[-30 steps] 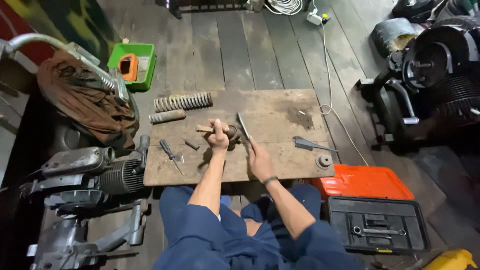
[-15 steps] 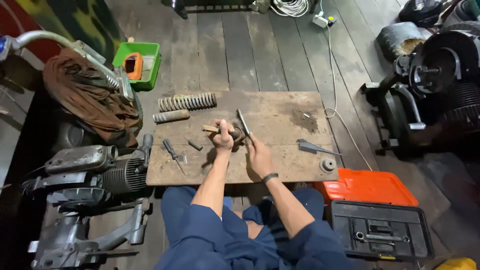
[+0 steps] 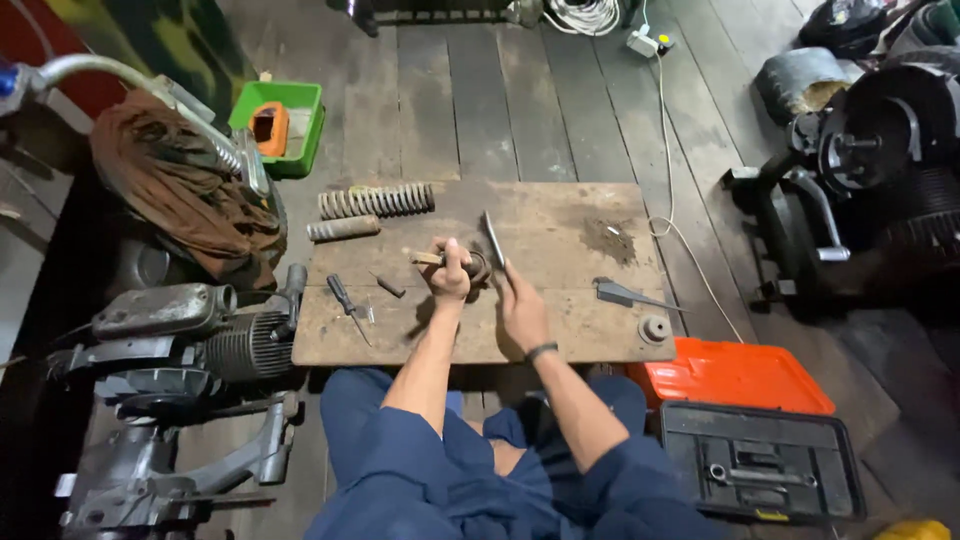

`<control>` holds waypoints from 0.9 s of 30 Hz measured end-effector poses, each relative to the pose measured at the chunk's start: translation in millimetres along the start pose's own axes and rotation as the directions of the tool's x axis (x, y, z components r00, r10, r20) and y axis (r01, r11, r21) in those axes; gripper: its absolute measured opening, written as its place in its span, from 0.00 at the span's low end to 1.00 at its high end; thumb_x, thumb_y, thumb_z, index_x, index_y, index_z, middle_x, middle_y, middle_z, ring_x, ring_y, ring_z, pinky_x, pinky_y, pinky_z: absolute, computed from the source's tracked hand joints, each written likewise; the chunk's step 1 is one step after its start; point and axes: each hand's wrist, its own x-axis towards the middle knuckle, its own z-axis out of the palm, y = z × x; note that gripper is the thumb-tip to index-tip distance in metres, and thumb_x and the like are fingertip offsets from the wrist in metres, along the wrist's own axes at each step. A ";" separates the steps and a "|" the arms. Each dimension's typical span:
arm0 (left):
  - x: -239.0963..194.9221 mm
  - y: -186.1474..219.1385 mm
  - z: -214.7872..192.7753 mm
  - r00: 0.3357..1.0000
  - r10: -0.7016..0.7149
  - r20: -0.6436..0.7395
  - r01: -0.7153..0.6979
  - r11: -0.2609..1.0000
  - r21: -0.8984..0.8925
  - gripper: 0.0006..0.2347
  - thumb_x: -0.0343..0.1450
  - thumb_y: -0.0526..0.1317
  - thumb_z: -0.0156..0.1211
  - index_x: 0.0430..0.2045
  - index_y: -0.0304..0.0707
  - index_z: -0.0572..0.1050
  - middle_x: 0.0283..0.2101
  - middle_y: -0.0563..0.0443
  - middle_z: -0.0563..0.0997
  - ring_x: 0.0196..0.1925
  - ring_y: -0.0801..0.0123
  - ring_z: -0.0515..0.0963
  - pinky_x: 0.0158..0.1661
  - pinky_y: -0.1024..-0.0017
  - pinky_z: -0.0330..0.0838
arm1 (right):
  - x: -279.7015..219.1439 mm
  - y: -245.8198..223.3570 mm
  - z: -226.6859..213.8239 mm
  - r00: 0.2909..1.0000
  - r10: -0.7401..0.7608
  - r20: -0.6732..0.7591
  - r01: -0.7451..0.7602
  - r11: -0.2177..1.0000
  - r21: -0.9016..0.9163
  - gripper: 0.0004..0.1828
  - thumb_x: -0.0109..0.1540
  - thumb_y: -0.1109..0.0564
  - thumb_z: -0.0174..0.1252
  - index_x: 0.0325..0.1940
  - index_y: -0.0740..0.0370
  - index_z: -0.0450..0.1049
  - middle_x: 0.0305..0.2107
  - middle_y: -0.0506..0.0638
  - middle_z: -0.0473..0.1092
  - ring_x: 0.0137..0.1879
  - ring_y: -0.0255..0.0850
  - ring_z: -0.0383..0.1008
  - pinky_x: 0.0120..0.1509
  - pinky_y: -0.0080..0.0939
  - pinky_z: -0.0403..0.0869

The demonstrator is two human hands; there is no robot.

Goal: Repairing and cleaning small motorcycle engine components using a wire brush, pliers, and a screwdriver on a floor-level workbench.

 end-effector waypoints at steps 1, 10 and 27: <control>3.5 1.1 -1.0 1.000 0.006 -0.001 -0.006 1.000 0.000 0.16 0.74 0.33 0.53 0.11 0.39 0.67 0.09 0.54 0.69 0.13 0.72 0.74 0.26 0.77 0.71 | -11.6 11.2 0.6 1.000 -0.005 -0.001 0.005 1.000 0.002 0.26 0.70 0.53 0.46 0.74 0.49 0.64 0.53 0.59 0.75 0.59 0.55 0.75 0.62 0.52 0.74; -0.7 -11.2 -5.3 1.000 -0.004 0.014 0.004 1.000 -0.003 0.16 0.75 0.33 0.52 0.12 0.41 0.67 0.09 0.55 0.69 0.13 0.73 0.73 0.26 0.79 0.70 | -17.6 21.7 -26.8 0.999 0.045 0.012 -0.044 0.997 -0.063 0.25 0.70 0.55 0.47 0.72 0.52 0.67 0.53 0.61 0.75 0.59 0.56 0.76 0.63 0.52 0.74; -3.1 -7.4 -6.4 0.999 0.030 0.033 -0.028 0.998 -0.051 0.15 0.75 0.34 0.53 0.13 0.39 0.68 0.10 0.53 0.70 0.14 0.71 0.74 0.25 0.77 0.71 | 11.5 7.7 -20.3 0.990 -0.096 -0.106 0.099 0.995 0.017 0.24 0.71 0.57 0.48 0.73 0.55 0.67 0.54 0.60 0.75 0.58 0.54 0.76 0.62 0.50 0.74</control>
